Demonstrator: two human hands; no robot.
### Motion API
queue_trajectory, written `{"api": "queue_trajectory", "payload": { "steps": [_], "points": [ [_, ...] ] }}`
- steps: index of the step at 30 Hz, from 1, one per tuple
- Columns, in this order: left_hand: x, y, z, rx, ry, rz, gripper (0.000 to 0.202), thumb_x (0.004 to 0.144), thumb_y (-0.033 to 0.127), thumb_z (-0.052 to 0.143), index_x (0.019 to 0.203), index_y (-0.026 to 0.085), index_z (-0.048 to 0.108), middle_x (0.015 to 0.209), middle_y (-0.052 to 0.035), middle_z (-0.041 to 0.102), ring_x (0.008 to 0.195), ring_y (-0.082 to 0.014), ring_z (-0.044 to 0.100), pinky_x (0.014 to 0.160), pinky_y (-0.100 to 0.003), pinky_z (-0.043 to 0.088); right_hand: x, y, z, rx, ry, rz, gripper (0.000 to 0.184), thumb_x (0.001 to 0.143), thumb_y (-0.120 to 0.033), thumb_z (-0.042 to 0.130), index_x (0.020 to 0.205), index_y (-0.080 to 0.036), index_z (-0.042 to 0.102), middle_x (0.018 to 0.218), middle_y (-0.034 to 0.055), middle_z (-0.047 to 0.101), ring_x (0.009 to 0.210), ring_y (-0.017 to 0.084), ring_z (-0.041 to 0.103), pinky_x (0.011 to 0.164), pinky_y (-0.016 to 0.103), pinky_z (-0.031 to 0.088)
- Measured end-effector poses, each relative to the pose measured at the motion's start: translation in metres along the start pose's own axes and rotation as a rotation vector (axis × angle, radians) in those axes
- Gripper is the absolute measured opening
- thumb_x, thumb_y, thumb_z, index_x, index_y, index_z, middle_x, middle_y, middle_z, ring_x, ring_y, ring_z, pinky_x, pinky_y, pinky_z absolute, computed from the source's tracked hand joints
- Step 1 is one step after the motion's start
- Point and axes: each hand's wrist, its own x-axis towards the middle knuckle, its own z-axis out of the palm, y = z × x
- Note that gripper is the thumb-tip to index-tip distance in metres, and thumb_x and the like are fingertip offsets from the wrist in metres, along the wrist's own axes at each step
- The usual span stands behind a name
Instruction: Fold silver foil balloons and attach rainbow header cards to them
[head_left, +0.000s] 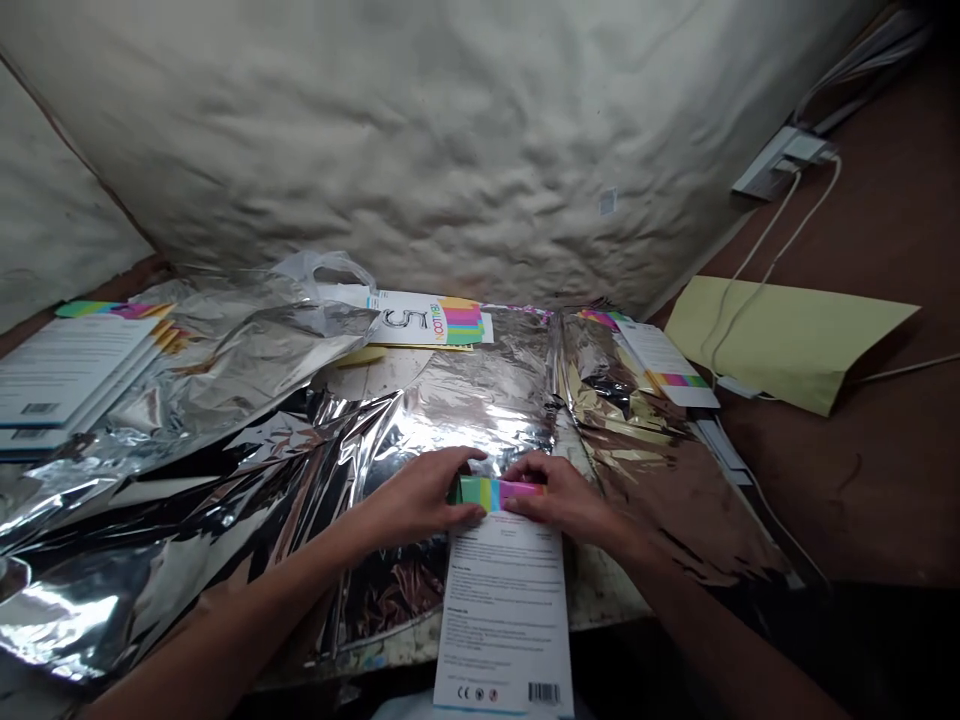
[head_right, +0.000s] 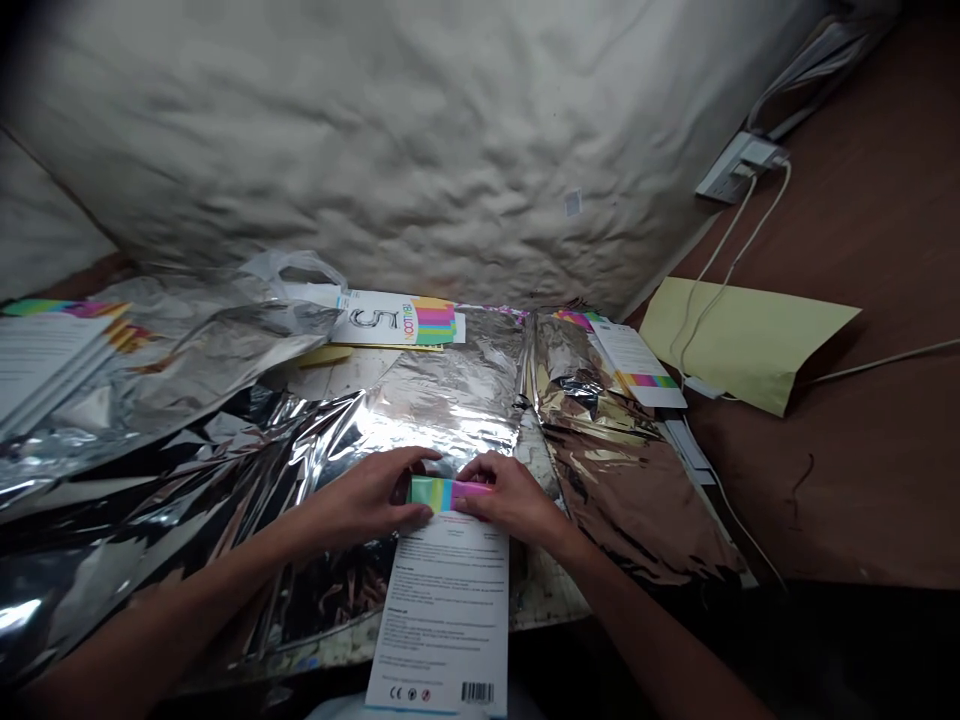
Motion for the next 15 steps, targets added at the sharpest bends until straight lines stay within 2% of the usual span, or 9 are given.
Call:
{"api": "queue_trajectory", "payload": {
  "steps": [3,6,8,10,13,15],
  "points": [
    [0.001,0.003,0.003,-0.479,-0.051,-0.221,0.055,0.077,0.040,0.073,0.126,0.021,0.056,0.086,-0.0022,0.068,0.075,-0.0194,0.064,0.063,-0.028,0.048,0.005,-0.007,-0.011,0.265,-0.010,0.032,0.037,0.071,-0.042,0.078,0.094,-0.016,0.068,0.085,0.0015,0.066,0.075,0.015,0.058,0.064,0.025,0.044],
    [0.002,0.005,-0.001,-0.862,-0.090,-0.299,0.052,0.073,0.039,0.078,0.117,0.016,0.060,0.085,-0.0046,0.069,0.069,-0.0178,0.065,0.059,-0.026,0.047,0.007,-0.017,-0.023,0.360,-0.128,0.028,0.042,0.077,-0.053,0.071,0.094,-0.014,0.071,0.083,0.0025,0.067,0.070,0.014,0.057,0.062,0.024,0.042],
    [0.003,0.005,-0.005,-0.943,-0.058,-0.307,0.053,0.071,0.037,0.081,0.115,0.016,0.061,0.084,-0.0051,0.070,0.065,-0.0169,0.065,0.055,-0.025,0.046,0.008,-0.020,-0.025,0.354,-0.174,0.015,0.043,0.078,-0.055,0.070,0.088,-0.013,0.074,0.077,0.0027,0.068,0.067,0.014,0.057,0.062,0.025,0.043],
    [0.004,0.006,-0.007,-0.977,0.005,-0.293,0.051,0.072,0.039,0.080,0.114,0.016,0.061,0.082,-0.0051,0.071,0.062,-0.0163,0.065,0.053,-0.024,0.046,0.008,-0.019,-0.019,0.339,-0.073,-0.016,0.041,0.078,-0.053,0.071,0.083,-0.013,0.075,0.072,0.0024,0.067,0.065,0.015,0.057,0.061,0.026,0.043],
    [0.005,0.005,-0.005,-1.037,0.055,-0.273,0.041,0.076,0.041,0.077,0.105,0.014,0.065,0.083,-0.0065,0.072,0.065,-0.0170,0.066,0.059,-0.027,0.050,0.010,-0.010,0.000,0.376,0.123,-0.060,0.038,0.078,-0.051,0.071,0.084,-0.014,0.075,0.074,0.0027,0.069,0.067,0.016,0.058,0.061,0.027,0.044],
    [0.004,0.003,-0.002,-1.043,0.033,-0.272,0.036,0.076,0.042,0.077,0.095,0.013,0.067,0.082,-0.0068,0.072,0.066,-0.0174,0.066,0.062,-0.028,0.051,0.012,-0.004,0.010,0.428,0.131,-0.055,0.039,0.078,-0.052,0.071,0.088,-0.015,0.075,0.076,0.0030,0.070,0.067,0.016,0.059,0.061,0.027,0.045]
  ]
}}
